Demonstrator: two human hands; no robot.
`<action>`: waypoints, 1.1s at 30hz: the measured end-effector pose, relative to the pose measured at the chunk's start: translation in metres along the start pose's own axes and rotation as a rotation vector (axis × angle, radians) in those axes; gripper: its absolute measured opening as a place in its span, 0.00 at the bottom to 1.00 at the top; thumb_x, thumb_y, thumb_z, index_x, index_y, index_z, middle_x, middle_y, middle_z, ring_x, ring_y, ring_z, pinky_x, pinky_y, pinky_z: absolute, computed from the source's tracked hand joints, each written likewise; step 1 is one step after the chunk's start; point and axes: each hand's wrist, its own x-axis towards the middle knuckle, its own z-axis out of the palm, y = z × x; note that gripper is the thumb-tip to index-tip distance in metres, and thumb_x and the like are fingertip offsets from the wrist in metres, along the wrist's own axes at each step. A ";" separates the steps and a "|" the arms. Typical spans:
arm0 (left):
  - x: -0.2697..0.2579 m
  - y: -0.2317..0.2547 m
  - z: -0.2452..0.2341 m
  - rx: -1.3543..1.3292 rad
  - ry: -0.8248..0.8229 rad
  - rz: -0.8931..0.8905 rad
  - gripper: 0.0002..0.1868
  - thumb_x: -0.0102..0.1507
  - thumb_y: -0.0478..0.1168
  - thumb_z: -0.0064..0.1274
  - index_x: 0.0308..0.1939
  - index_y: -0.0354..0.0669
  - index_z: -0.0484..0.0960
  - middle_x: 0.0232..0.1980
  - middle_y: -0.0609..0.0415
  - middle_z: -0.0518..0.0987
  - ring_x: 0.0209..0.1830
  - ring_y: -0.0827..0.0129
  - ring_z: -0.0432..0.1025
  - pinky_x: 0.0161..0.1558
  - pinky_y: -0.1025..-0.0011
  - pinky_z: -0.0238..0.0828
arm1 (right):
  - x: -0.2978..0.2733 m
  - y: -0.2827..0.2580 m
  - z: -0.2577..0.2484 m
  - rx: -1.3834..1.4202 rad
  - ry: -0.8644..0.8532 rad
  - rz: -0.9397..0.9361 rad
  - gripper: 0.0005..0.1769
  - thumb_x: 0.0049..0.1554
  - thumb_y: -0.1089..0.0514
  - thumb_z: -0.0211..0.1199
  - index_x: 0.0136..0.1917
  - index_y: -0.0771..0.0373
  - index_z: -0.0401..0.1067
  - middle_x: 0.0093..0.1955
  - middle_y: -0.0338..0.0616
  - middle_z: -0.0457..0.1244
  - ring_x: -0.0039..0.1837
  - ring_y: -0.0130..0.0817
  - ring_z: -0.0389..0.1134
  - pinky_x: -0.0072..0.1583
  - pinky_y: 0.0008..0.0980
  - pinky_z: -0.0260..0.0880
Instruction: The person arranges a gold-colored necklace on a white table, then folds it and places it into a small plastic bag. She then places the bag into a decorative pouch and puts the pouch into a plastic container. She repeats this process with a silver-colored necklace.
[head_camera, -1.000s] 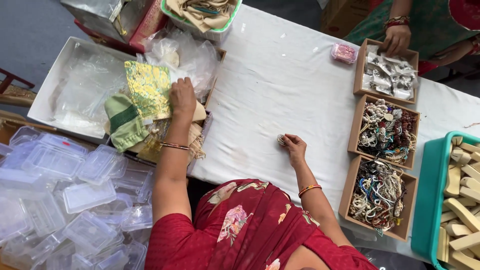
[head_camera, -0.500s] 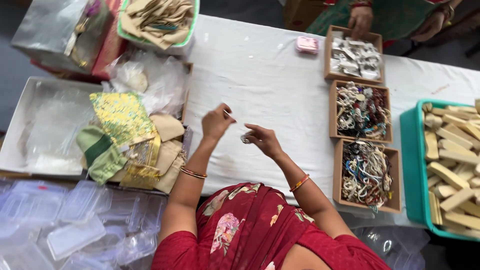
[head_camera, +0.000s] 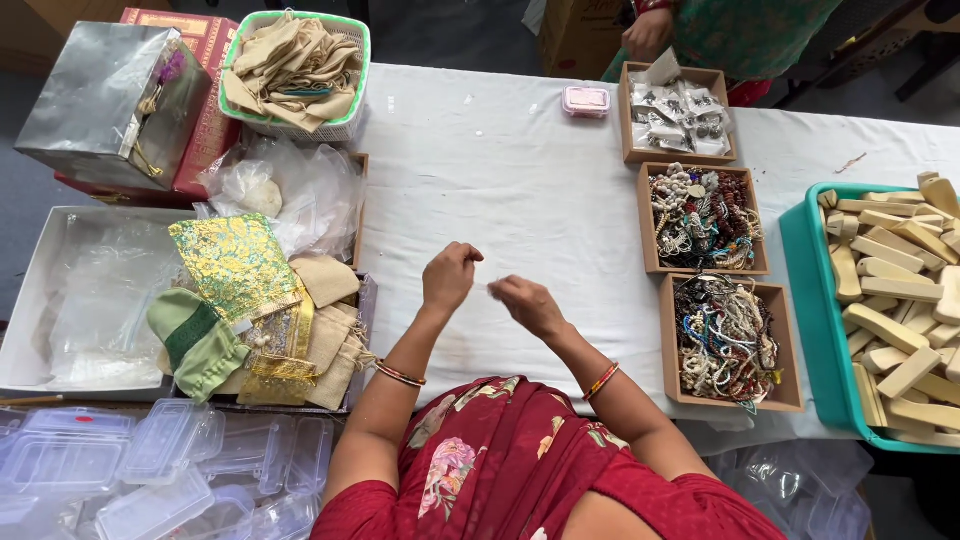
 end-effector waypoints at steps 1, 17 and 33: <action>-0.003 0.009 -0.004 0.001 0.001 0.003 0.07 0.63 0.31 0.54 0.36 0.48 0.84 0.40 0.58 0.84 0.36 0.64 0.79 0.38 0.65 0.74 | 0.003 -0.008 -0.006 -0.001 0.003 -0.001 0.08 0.58 0.64 0.66 0.53 0.61 0.76 0.45 0.44 0.70 0.46 0.39 0.74 0.47 0.35 0.76; -0.017 0.050 -0.016 -0.021 -0.133 0.118 0.16 0.54 0.28 0.59 0.44 0.50 0.84 0.44 0.60 0.80 0.45 0.62 0.76 0.43 0.61 0.75 | 0.025 -0.027 -0.035 -0.109 0.349 -0.357 0.11 0.55 0.68 0.69 0.51 0.59 0.77 0.52 0.39 0.72 0.50 0.32 0.74 0.63 0.43 0.73; -0.015 0.016 -0.001 0.106 -0.070 0.131 0.16 0.57 0.28 0.55 0.44 0.50 0.89 0.47 0.57 0.81 0.49 0.59 0.75 0.48 0.62 0.75 | 0.021 -0.022 -0.012 -0.025 -0.368 -0.012 0.14 0.54 0.61 0.64 0.55 0.64 0.74 0.53 0.47 0.69 0.57 0.47 0.66 0.55 0.47 0.61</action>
